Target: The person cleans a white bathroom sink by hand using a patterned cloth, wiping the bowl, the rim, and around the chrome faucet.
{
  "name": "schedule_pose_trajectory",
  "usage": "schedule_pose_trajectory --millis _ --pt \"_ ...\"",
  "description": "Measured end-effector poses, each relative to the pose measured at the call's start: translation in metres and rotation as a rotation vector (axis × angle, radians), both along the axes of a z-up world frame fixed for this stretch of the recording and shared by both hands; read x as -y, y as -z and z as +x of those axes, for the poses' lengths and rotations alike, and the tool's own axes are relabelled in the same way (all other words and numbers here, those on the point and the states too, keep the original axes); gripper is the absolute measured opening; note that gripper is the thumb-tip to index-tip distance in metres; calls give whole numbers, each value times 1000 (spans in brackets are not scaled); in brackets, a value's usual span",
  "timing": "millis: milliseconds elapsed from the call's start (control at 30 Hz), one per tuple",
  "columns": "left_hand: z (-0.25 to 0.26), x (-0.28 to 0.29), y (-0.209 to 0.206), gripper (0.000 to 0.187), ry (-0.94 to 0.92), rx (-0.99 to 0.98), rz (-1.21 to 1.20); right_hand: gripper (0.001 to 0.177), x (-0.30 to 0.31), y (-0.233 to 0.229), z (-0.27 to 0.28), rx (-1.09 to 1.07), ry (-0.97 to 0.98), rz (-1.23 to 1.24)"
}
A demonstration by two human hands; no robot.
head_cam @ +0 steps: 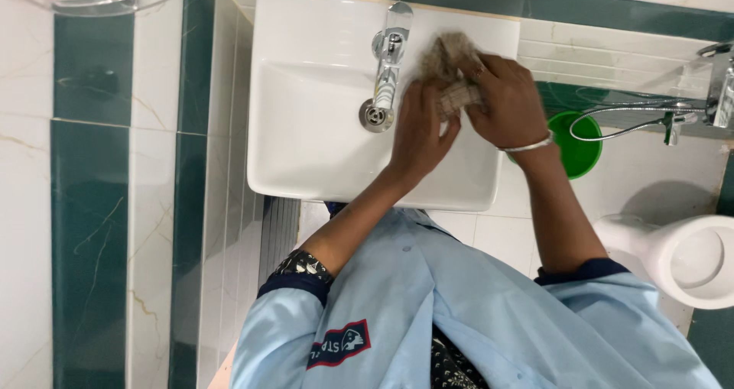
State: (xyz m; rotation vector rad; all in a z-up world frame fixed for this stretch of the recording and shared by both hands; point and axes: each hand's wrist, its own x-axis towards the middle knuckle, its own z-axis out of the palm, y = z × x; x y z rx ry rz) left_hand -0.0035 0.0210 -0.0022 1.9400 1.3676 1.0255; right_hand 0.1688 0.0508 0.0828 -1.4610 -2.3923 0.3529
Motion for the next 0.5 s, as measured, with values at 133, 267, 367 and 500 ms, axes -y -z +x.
schedule_pose_trajectory --millis 133,267,367,500 --pt "-11 -25 25 91 -27 -360 135 67 -54 67 -41 120 -12 23" --pt "-2 -51 43 96 38 -192 102 74 -72 101 -20 46 54 -118" --pt "20 -69 43 100 101 -205 119 64 -63 125 19 15 266 -55" --pt "49 -60 34 102 178 -318 178 81 -18 147 41 -137 409 44"
